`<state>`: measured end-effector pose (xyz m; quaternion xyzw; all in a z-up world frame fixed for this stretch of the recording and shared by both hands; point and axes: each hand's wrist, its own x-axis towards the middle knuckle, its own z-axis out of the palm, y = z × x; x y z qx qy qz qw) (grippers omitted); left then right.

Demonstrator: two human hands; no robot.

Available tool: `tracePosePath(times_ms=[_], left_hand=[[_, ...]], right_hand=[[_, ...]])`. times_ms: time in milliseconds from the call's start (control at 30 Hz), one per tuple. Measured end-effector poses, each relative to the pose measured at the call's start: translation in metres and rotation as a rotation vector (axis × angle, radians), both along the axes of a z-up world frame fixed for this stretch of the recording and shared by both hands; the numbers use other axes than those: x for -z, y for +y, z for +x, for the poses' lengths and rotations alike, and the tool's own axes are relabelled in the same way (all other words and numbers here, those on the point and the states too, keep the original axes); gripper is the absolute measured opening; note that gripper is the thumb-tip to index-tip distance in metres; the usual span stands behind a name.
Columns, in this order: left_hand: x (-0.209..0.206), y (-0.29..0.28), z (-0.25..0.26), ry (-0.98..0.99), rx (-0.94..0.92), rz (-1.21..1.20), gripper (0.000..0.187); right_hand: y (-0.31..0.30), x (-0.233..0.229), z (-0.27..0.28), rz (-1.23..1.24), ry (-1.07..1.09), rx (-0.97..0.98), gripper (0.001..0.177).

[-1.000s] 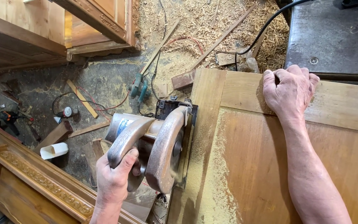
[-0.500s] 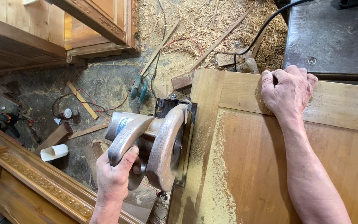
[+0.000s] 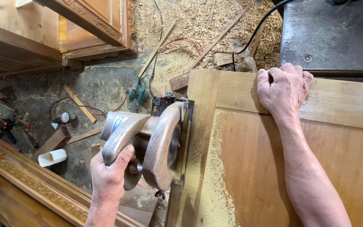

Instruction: Cutting a wooden panel with a circular saw and then sanding it with an angle grinder.

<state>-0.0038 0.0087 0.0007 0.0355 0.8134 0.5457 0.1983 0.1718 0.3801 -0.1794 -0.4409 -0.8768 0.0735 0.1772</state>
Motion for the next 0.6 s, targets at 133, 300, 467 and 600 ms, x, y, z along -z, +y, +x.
tracePosePath(times_ms=[133,300,467,600], left_hand=[[0.006,-0.005,-0.004,0.017,-0.021,-0.056,0.018],[0.006,-0.001,-0.007,-0.010,-0.019,-0.019,0.019],[0.005,0.003,-0.009,0.006,-0.027,-0.045,0.023],[0.006,0.006,-0.010,0.016,-0.036,-0.057,0.023]], right_hand=[[0.000,-0.001,-0.001,-0.024,0.005,-0.008,0.041],[-0.001,-0.003,0.000,-0.029,0.018,-0.003,0.039],[-0.001,-0.002,-0.002,0.017,0.020,-0.008,0.038],[-0.001,-0.001,-0.002,0.012,0.032,-0.008,0.041]])
